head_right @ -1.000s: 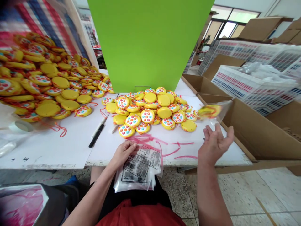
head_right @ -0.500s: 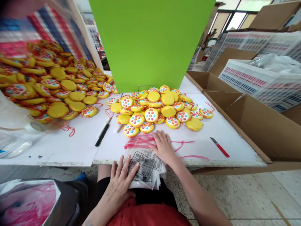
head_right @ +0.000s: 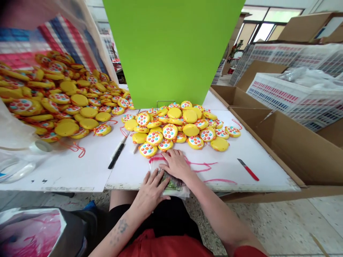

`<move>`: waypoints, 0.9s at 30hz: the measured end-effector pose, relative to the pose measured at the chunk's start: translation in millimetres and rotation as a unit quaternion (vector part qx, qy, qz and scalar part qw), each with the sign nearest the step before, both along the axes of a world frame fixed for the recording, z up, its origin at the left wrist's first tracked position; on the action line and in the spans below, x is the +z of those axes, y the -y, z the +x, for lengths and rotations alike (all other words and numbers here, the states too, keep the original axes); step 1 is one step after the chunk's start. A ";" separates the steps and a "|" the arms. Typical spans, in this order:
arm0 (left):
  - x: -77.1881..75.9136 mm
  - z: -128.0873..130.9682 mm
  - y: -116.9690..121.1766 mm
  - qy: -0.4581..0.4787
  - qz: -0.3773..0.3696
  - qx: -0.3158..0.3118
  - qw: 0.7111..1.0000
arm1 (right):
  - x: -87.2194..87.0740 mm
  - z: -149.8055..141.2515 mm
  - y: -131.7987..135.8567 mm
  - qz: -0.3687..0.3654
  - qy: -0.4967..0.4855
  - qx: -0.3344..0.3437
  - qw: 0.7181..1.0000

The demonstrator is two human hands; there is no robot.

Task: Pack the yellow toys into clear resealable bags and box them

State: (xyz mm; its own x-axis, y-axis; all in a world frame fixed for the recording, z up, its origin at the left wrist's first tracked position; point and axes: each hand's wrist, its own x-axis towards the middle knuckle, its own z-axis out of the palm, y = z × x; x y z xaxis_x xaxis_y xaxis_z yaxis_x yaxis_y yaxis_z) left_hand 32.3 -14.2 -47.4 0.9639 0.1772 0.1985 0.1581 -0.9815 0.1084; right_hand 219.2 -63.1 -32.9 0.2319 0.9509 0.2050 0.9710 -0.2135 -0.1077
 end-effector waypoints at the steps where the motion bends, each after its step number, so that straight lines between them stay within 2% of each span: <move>1: 0.1 1.9 1.6 -0.008 -0.004 0.001 1.000 | 1.3 1.2 -1.2 -0.004 0.005 -0.006 1.000; 5: 4.5 -4.1 7.0 -0.030 -0.007 0.009 1.000 | 8.8 4.7 -3.7 -0.031 0.009 -0.011 0.999; 9: 16.7 -13.2 8.9 -0.045 -0.020 0.016 0.999 | 10.6 10.5 0.9 -0.016 -0.051 -0.007 0.999; 11: 25.7 -12.6 8.4 -0.049 -0.031 0.019 0.998 | 8.1 19.7 9.5 0.029 -0.083 -0.002 0.996; 13: 35.4 -6.6 6.5 -0.060 -0.036 0.026 0.997 | 4.3 37.9 23.4 0.111 -0.083 -0.016 0.990; 15: 43.4 5.1 3.2 -0.081 -0.033 0.037 0.995 | 0.3 66.0 41.5 0.207 -0.047 -0.069 0.975; 17: 47.3 20.9 -1.2 -0.098 -0.028 0.050 0.994 | -3.6 100.3 61.4 0.257 0.003 -0.162 0.953; 19: 46.2 38.0 -5.9 -0.099 -0.017 0.064 0.993 | -8.0 132.8 80.2 0.241 0.041 -0.263 0.933; 22: 37.4 59.3 -12.0 -0.090 -0.007 0.088 0.992 | -16.8 162.6 103.1 0.099 0.039 -0.377 0.920; 24: 30.3 67.9 -14.3 -0.086 -0.014 0.109 0.990 | -23.4 166.7 114.5 0.013 0.029 -0.383 0.923; 25: 27.3 70.4 -14.8 -0.082 -0.019 0.118 0.989 | -26.4 165.4 119.3 -0.005 0.031 -0.376 0.926; 27: 22.9 72.9 -14.7 -0.066 -0.022 0.131 0.989 | -31.1 159.6 126.5 0.013 0.041 -0.366 0.929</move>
State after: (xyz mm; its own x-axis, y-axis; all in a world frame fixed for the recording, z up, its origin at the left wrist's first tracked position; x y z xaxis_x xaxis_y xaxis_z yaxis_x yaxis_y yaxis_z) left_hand 105.2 0.5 -24.5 0.9007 0.4301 0.0612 0.4220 -0.8996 0.1123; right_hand 378.8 -189.6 -64.0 0.7978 0.5385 0.2711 0.5709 -0.8193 -0.0529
